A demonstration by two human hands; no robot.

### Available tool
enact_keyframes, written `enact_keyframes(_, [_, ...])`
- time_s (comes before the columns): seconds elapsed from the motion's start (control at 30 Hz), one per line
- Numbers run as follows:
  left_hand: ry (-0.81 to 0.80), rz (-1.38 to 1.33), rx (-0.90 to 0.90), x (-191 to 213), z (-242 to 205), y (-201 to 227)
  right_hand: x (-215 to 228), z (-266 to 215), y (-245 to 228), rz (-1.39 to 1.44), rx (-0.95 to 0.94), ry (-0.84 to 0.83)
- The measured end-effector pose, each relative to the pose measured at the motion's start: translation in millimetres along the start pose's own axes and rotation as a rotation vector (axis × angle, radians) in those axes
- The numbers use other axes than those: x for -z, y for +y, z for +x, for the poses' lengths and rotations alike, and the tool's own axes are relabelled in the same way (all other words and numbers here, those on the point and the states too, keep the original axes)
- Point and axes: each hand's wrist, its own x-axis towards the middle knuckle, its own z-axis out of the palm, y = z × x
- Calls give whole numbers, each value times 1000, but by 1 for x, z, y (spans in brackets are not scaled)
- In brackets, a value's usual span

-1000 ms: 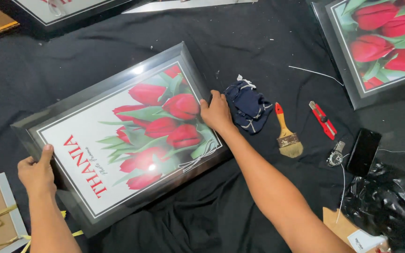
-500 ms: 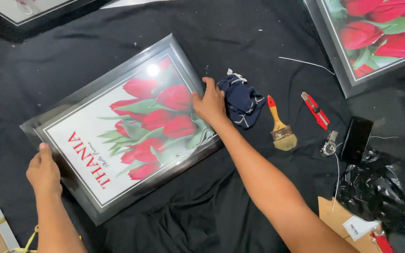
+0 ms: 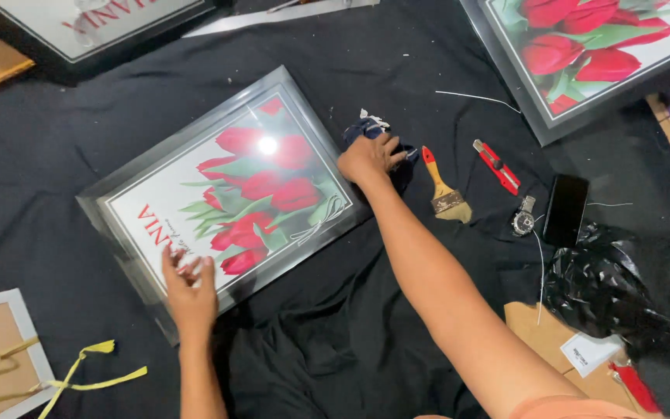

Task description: The person wipes the front and back surfaces of a framed picture with a cloth. They handle the frame, turn it over, and continue wiping both sides before placing it back on the table.

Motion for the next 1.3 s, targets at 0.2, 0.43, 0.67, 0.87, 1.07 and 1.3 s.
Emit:
enact_keyframes(0.2, [72, 62, 87, -18, -48, -41, -23, 32, 42, 153, 400, 459])
enact_keyframes(0.43, [108, -125, -118, -43, -55, -39, 18, -81, 55, 1204, 771, -421])
enact_keyframes(0.67, [-132, -333, -90, -45, -81, 32, 21, -201, 56, 1163, 984, -859])
enact_keyframes(0.87, [59, -274, -125, -58, -81, -5, 11, -175, 51, 1013, 1126, -669])
enact_keyframes(1.07, [166, -291, -67, -59, -72, -35, 9, -152, 63, 970, 1022, -510])
enact_keyframes(1.3, [143, -294, -47, -78, -61, -69, -35, -101, 99, 1160, 642, -423])
